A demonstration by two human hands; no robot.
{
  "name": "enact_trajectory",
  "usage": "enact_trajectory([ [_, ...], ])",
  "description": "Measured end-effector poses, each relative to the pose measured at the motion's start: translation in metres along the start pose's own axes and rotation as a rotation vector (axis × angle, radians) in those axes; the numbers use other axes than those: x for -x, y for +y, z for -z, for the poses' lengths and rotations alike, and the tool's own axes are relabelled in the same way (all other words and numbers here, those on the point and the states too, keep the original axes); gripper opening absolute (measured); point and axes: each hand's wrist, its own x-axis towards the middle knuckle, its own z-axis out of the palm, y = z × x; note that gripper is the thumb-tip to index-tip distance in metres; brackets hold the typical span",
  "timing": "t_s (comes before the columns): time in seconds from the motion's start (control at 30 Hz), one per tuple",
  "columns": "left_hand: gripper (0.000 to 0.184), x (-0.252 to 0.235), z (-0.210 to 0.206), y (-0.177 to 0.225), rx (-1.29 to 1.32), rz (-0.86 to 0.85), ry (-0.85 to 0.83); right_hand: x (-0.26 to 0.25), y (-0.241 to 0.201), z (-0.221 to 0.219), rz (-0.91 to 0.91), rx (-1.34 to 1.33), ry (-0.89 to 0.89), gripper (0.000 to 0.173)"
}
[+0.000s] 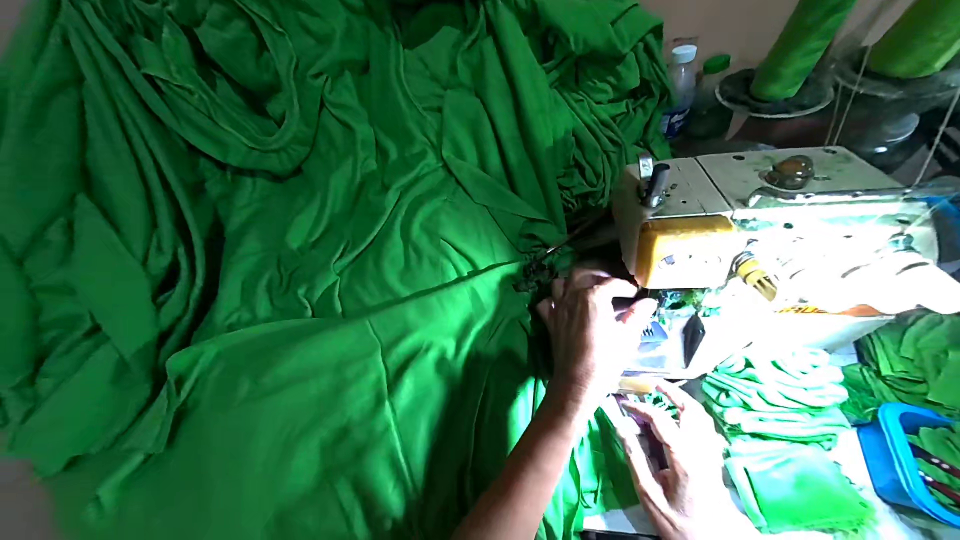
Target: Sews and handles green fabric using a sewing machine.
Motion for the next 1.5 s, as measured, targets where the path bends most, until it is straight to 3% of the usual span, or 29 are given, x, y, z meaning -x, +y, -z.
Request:
enact_trajectory([
  [0.2, 0.01, -0.001, -0.005, 0.003, -0.108, -0.021, -0.025, 0.002, -0.001, 0.0, -0.024, 0.057, -0.09, 0.028],
  [0.37, 0.007, 0.005, -0.008, -0.002, -0.147, -0.169, 0.023, 0.003, -0.001, -0.001, -0.031, 0.044, -0.08, 0.028],
  [0.53, 0.005, 0.006, -0.001, 0.003, -0.173, -0.129, -0.038, 0.004, 0.002, 0.002, -0.026, -0.055, -0.076, 0.023],
  [0.67, 0.004, 0.008, -0.008, -0.007, -0.158, -0.19, 0.084, -0.003, 0.01, 0.037, -0.01, -0.379, 0.082, 0.011],
  [0.77, 0.002, 0.009, -0.009, -0.007, -0.144, -0.185, 0.093, -0.027, 0.023, 0.092, -0.027, -0.149, 0.269, 0.015],
  [0.9, 0.002, 0.007, -0.009, -0.008, -0.141, -0.185, 0.089, -0.072, 0.061, 0.158, -0.2, -0.016, 0.295, 0.034],
  [1.0, 0.002, 0.008, -0.011, -0.009, -0.132, -0.205, 0.122, -0.112, 0.077, 0.182, -0.375, -0.033, 0.155, 0.044],
  [1.13, 0.006, 0.008, -0.012, -0.009, -0.108, -0.212, 0.132, -0.153, 0.08, 0.173, -0.695, -0.046, -0.026, 0.035],
  [1.27, 0.018, 0.008, -0.012, -0.009, -0.098, -0.212, 0.126, -0.176, 0.079, 0.16, -0.931, -0.209, 0.015, 0.041],
  [1.33, 0.017, 0.007, -0.012, -0.009, -0.101, -0.212, 0.121, -0.177, 0.096, 0.159, -0.845, -0.175, -0.046, 0.047],
  [1.4, 0.013, 0.007, -0.011, -0.007, -0.103, -0.185, 0.082, -0.171, 0.145, 0.147, -0.558, -0.047, -0.017, 0.043],
  [1.43, 0.011, 0.006, -0.011, -0.006, -0.11, -0.174, 0.072, -0.185, 0.145, 0.153, -0.749, -0.016, -0.157, 0.039],
  [1.47, 0.011, 0.006, -0.012, -0.006, -0.123, -0.17, 0.075, -0.191, 0.17, 0.151, -0.78, 0.005, -0.183, 0.037],
  [1.5, 0.011, 0.006, -0.012, -0.006, -0.137, -0.165, 0.076, -0.18, 0.229, 0.139, -0.515, 0.011, -0.022, 0.036],
])
